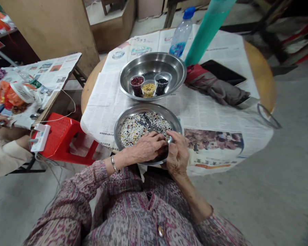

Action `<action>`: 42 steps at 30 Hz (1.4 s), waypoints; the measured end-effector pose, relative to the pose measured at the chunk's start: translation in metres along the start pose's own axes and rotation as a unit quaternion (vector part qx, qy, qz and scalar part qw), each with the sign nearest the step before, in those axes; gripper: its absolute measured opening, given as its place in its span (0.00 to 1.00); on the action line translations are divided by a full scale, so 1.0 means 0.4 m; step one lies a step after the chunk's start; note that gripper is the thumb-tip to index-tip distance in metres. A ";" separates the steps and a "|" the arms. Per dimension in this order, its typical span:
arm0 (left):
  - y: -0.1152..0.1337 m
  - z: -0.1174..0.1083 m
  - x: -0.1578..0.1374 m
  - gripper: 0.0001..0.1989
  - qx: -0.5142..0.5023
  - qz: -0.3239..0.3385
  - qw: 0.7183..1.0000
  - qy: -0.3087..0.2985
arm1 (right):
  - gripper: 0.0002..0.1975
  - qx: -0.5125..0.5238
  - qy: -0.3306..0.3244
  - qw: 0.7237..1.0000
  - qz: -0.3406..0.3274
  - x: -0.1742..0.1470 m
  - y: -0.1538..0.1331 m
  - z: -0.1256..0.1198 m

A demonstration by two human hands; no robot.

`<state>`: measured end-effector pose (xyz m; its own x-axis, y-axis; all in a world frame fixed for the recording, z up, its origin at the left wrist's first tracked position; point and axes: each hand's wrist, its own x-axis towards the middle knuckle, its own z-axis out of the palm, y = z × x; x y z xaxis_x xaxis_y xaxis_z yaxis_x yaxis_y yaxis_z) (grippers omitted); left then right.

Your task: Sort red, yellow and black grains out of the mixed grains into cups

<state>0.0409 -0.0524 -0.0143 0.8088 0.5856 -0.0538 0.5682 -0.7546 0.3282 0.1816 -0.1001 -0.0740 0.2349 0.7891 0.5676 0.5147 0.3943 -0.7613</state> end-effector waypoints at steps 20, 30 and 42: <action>-0.037 -0.047 -0.073 0.08 0.053 -0.080 0.995 -0.001 | 0.15 -0.004 0.000 1.000 -0.015 -0.001 0.003 0.006; 0.010 -0.020 0.004 0.20 0.023 -0.104 0.993 0.057 | 0.17 0.006 0.006 1.000 -0.013 0.006 -0.006 0.004; 0.023 0.003 0.042 0.17 0.035 -0.083 0.995 0.037 | 0.17 -0.013 0.013 1.000 0.004 0.003 -0.001 0.009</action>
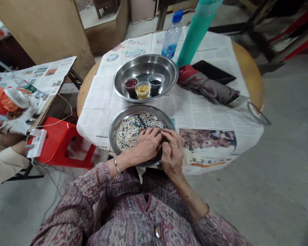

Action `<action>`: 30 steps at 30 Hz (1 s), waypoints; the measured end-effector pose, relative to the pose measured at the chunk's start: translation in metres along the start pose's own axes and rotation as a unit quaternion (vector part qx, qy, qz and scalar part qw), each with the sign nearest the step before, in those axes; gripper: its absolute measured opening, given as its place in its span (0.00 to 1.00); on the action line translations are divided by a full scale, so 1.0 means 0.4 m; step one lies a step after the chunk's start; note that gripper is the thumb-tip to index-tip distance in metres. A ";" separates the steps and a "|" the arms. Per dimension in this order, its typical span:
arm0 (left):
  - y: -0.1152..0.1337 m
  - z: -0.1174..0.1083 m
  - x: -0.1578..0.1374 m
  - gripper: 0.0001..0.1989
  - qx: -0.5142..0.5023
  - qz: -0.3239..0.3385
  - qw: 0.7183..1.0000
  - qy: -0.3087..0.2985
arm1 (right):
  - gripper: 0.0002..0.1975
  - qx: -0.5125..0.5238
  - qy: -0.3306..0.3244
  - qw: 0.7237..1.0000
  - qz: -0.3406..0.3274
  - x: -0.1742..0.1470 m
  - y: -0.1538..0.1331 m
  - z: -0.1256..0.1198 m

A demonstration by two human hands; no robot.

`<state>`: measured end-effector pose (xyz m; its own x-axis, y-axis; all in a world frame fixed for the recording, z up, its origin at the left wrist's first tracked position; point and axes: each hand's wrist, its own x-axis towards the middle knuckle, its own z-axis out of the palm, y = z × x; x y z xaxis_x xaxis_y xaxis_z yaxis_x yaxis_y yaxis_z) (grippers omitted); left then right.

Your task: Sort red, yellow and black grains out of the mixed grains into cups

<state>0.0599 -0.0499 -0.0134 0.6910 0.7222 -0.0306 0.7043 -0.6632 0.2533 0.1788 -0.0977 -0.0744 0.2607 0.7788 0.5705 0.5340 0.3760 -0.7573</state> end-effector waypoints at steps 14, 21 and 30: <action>-0.045 -0.018 -0.077 0.07 0.000 0.063 0.998 -0.029 | 0.16 -0.017 0.001 1.000 -0.002 0.000 -0.004 0.000; -0.096 -0.049 -0.113 0.06 -0.022 0.045 0.999 -0.019 | 0.18 -0.027 0.026 0.999 0.038 0.002 -0.017 0.002; -0.127 -0.029 -0.120 0.09 -0.040 0.051 0.997 0.040 | 0.15 -0.030 0.014 0.999 0.027 0.001 -0.007 0.001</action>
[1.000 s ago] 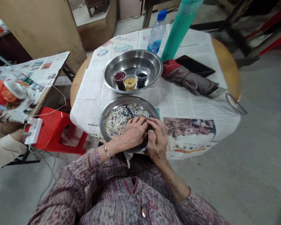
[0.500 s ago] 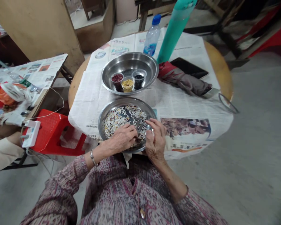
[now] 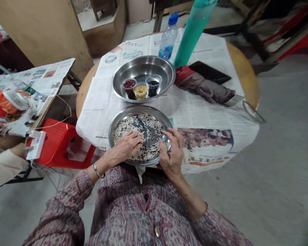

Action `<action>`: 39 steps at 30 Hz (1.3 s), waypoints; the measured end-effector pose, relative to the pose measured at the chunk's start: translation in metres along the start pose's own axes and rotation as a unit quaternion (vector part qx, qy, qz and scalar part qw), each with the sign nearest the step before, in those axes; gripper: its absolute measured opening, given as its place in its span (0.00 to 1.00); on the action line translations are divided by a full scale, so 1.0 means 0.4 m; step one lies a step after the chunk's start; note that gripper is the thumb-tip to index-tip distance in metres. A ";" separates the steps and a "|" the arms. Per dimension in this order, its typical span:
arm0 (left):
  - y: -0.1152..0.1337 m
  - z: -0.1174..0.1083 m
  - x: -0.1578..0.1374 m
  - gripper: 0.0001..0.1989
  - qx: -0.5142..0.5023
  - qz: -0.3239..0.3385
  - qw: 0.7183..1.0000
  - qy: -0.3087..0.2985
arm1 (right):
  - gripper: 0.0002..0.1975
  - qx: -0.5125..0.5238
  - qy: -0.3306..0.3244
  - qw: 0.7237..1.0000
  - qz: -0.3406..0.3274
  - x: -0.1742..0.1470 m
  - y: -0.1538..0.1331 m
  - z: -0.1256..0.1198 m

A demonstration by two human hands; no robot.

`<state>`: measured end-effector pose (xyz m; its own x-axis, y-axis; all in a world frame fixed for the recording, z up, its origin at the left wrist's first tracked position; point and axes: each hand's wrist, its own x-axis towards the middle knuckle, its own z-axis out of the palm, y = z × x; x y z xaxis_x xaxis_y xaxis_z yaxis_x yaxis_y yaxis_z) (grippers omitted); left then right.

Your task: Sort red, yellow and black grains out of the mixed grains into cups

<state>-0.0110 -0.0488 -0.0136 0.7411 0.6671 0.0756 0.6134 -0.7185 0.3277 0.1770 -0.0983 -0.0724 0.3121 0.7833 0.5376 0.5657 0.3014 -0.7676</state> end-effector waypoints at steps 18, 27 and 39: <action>0.019 -0.021 0.000 0.09 -0.030 0.009 0.999 0.031 | 0.13 -0.002 -0.002 1.000 -0.008 0.001 0.001 -0.001; 0.020 -0.011 0.006 0.11 0.009 -0.036 0.998 0.042 | 0.12 -0.006 -0.002 1.000 -0.011 0.003 -0.004 -0.001; 0.053 -0.035 0.087 0.07 -0.043 0.009 0.994 0.101 | 0.14 0.003 0.000 1.000 -0.021 0.005 0.000 0.001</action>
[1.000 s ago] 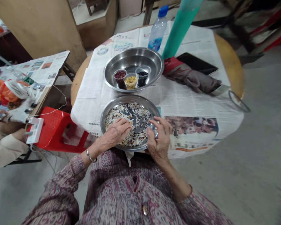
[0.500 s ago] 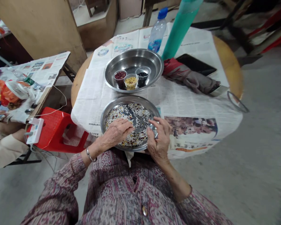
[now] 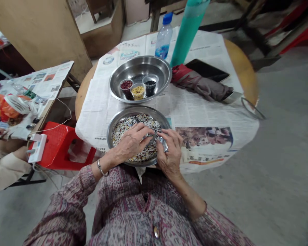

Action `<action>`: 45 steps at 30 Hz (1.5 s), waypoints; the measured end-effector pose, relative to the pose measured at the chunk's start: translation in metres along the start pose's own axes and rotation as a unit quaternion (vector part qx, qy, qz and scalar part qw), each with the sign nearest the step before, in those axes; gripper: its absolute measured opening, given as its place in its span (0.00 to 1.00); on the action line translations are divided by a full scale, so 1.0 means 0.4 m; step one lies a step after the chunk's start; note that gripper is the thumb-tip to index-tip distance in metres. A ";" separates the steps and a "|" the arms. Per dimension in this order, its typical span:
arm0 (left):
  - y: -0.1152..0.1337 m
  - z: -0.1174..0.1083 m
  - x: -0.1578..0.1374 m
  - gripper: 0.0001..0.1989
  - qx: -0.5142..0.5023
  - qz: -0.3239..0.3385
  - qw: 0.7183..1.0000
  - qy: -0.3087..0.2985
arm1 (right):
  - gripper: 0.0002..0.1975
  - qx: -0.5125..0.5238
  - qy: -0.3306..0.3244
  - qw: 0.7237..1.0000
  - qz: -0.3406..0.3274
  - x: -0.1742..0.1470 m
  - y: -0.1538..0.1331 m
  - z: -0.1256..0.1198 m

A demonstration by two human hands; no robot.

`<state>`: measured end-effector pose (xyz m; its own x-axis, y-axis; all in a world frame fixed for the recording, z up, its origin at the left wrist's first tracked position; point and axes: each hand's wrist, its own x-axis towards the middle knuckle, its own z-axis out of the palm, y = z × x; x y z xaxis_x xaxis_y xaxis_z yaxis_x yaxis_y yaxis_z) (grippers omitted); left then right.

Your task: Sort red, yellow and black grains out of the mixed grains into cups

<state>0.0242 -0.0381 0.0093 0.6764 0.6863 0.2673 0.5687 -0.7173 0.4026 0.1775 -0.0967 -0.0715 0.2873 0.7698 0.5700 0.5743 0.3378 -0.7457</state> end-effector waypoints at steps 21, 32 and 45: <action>-0.002 0.058 -0.075 0.05 -0.133 -0.072 0.988 -0.022 | 0.10 0.017 -0.034 0.999 -0.001 -0.004 0.002 -0.001; -0.014 0.067 -0.077 0.08 -0.090 -0.036 0.994 0.054 | 0.10 0.016 -0.027 0.999 -0.024 -0.001 0.002 0.000; -0.009 0.023 -0.035 0.05 -0.051 -0.011 0.995 0.084 | 0.11 0.005 -0.007 1.000 -0.014 -0.001 0.001 0.003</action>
<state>0.0172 -0.0463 -0.0040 0.5714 0.7188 0.3961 0.5266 -0.6913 0.4948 0.1765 -0.0961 -0.0724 0.2602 0.7677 0.5857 0.5739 0.3648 -0.7332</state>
